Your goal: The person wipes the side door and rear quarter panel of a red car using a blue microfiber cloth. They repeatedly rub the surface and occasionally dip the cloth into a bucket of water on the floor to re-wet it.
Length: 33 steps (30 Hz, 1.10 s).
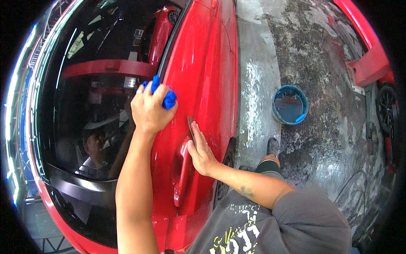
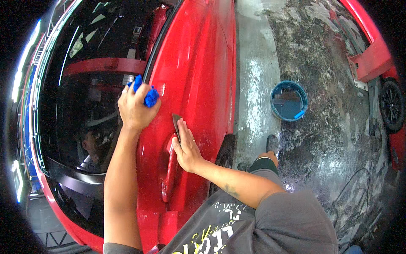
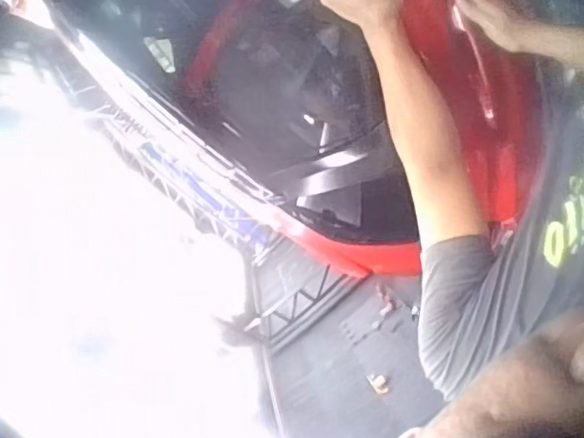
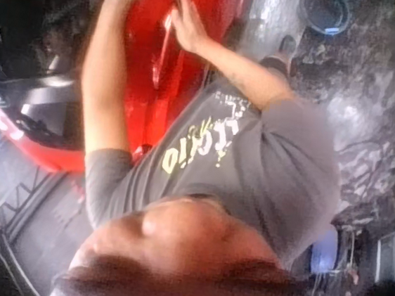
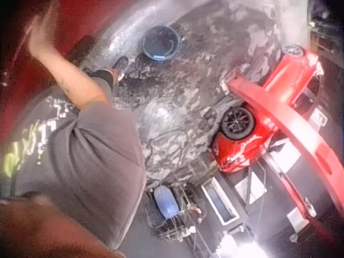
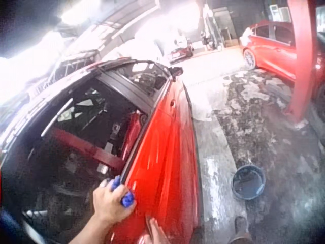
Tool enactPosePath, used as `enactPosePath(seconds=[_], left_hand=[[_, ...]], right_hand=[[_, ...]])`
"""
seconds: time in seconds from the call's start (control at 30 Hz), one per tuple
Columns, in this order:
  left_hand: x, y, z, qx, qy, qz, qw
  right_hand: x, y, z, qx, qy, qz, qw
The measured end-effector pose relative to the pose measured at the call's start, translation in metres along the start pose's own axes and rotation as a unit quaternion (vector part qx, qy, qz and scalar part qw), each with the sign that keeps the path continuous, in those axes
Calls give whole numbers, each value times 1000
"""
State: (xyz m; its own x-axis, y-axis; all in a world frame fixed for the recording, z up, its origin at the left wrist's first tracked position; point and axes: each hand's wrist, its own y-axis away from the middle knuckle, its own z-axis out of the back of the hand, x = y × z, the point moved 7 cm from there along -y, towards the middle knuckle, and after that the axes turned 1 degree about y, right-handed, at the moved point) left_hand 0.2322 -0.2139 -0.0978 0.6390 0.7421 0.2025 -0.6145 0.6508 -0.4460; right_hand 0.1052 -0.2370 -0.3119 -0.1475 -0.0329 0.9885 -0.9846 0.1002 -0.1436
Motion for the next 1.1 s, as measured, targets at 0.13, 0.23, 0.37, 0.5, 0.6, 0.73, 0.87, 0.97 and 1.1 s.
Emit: enactPosePath(seconds=[0.13,0.23,0.37,0.5,0.6,0.73,0.87,0.97,1.1], left_hand=[[-8,-17,-15,40,-11,14,999],[2,-27,-26,51,0,15,999],[20,-72,-65,52,-16,38,998],[39,-144,-121,83,-26,53,995],[48,-196,-161,59,-15,23,998],[68,-227,-210,32,-25,41,998],[75,-243,-227,-46,-33,25,998],[73,-247,-235,-37,-13,49,998],[77,-249,-238,-44,-4,42,998]], right_hand=[[-38,-156,67,-118,-100,-5,988],[-41,-168,69,-72,-109,-2,991],[-27,-43,23,55,-31,1,998],[-68,-191,76,-25,-20,-28,999],[-111,-356,147,-116,-42,-23,992],[-125,-322,126,-30,-14,-74,997],[-110,-267,116,38,-4,-1,999],[-140,-387,156,-49,16,-9,999],[-174,-512,201,-62,-146,-14,987]])
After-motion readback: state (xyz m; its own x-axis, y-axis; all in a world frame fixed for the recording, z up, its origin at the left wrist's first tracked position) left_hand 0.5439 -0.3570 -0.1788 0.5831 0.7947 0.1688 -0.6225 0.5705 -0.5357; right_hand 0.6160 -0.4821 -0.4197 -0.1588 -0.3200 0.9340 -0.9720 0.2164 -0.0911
